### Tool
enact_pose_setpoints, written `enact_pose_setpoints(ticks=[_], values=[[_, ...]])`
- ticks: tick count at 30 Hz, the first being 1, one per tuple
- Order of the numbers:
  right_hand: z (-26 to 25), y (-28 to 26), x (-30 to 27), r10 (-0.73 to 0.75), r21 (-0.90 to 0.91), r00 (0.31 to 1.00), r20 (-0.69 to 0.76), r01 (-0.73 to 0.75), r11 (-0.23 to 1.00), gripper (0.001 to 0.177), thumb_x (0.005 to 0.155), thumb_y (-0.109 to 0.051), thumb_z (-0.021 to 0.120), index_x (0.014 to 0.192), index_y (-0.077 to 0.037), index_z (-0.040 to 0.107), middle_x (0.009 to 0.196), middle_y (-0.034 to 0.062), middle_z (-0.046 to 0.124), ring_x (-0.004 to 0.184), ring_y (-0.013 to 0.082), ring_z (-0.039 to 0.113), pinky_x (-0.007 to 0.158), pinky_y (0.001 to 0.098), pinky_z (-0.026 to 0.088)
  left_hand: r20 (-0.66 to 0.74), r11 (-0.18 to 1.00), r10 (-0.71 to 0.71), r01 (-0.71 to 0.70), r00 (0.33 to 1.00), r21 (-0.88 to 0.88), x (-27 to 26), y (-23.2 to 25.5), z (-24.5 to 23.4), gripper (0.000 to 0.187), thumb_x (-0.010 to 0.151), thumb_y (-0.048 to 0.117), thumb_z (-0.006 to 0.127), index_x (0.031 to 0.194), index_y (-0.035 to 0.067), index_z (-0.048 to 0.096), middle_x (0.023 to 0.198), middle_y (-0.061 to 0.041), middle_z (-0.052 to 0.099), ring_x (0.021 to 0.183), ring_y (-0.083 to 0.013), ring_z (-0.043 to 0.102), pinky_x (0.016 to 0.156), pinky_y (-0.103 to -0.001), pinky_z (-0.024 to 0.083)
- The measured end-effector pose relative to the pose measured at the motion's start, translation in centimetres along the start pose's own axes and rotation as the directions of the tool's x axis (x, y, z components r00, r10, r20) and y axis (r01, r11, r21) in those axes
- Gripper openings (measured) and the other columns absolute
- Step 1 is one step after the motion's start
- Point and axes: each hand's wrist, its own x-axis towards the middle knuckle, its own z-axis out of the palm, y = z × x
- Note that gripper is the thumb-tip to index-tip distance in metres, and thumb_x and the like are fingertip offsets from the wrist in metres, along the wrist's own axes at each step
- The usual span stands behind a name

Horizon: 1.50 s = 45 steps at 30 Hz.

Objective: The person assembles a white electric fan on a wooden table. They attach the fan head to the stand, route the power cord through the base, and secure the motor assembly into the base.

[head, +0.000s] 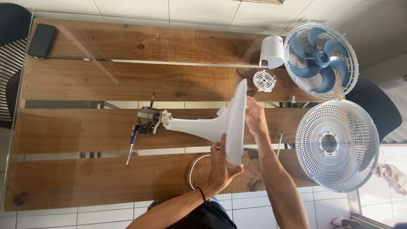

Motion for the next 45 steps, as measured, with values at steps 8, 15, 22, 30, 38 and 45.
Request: enact_pose_setpoints(ticks=[8, 15, 22, 30, 38, 45], values=[[5.5, 1.2, 4.1, 0.065, 0.005, 0.993, 0.103, -0.066, 0.998, 0.037, 0.093, 0.010, 0.062, 0.127, -0.003, 0.068, 0.138, 0.0029, 0.057, 0.125, 0.0154, 0.059, 0.097, 0.0333, 0.059, -0.074, 0.985, 0.106, -0.095, 0.992, 0.145, 1.3, -1.1, -4.3, 0.131, 0.080, 0.035, 0.094, 0.166, 0.007, 0.000, 0.142, -0.020, 0.038, 0.123, -0.0392, 0.049, 0.098, -0.046, 0.058], [4.7, 3.6, 5.4, 0.097, -0.053, 0.988, 0.123, -0.091, 0.994, 0.039, 0.100, 0.001, 0.055, 0.138, -0.004, 0.060, 0.144, 0.0041, 0.057, 0.134, 0.0163, 0.056, 0.108, 0.0360, 0.049, 0.032, 0.986, 0.030, -0.035, 0.999, 0.166, 4.3, -1.2, -8.6, 0.102, 0.068, 0.023, 0.077, 0.155, 0.006, 0.026, 0.141, -0.021, 0.045, 0.121, -0.0383, 0.055, 0.091, -0.044, 0.059], [4.4, 6.2, 5.0, 0.179, 0.087, 0.980, 0.085, -0.186, 0.979, 0.054, 0.103, -0.031, 0.055, 0.151, -0.007, 0.050, 0.149, 0.0102, 0.058, 0.138, 0.0215, 0.054, 0.116, 0.0359, 0.042, 0.121, 0.991, -0.132, 0.129, 0.984, 0.032, 17.5, -3.7, -13.2, 0.073, 0.094, 0.056, 0.057, 0.148, 0.008, 0.046, 0.143, -0.016, 0.059, 0.133, -0.0317, 0.056, 0.109, -0.045, 0.043], [5.2, 5.7, 2.7, 0.207, 0.115, 0.973, 0.104, -0.218, 0.969, 0.066, 0.094, -0.033, 0.066, 0.152, -0.007, 0.047, 0.144, 0.0093, 0.056, 0.134, 0.0190, 0.050, 0.112, 0.0368, 0.041, 0.428, 0.949, -0.310, 0.308, 0.849, 0.076, 19.7, -5.5, -13.3, 0.106, 0.081, 0.086, 0.038, 0.160, 0.015, 0.036, 0.156, -0.019, 0.047, 0.145, -0.0355, 0.043, 0.116, -0.043, 0.033], [5.6, 6.5, 3.6, 0.417, 0.095, 0.908, 0.033, -0.418, 0.903, 0.075, 0.087, -0.033, 0.068, 0.153, -0.011, 0.042, 0.143, 0.0103, 0.055, 0.134, 0.0222, 0.051, 0.109, 0.0393, 0.043, 0.461, 0.962, -0.245, 0.272, 0.853, 0.009, 19.5, -6.5, -13.6, 0.117, 0.070, 0.090, 0.052, 0.154, 0.010, 0.041, 0.148, -0.025, 0.053, 0.139, -0.0390, 0.051, 0.113, -0.048, 0.041], [5.9, 6.6, 2.4, 0.434, 0.108, 0.901, 0.010, -0.433, 0.895, 0.073, 0.088, -0.037, 0.068, 0.152, -0.009, 0.047, 0.144, 0.0104, 0.057, 0.132, 0.0202, 0.052, 0.107, 0.0344, 0.042, 0.378, 0.974, -0.227, 0.212, 0.897, 0.081, 19.5, -8.1, -12.8, 0.114, 0.069, 0.093, 0.048, 0.145, 0.008, 0.057, 0.124, -0.026, 0.068, 0.112, -0.0394, 0.068, 0.097, -0.051, 0.052]])
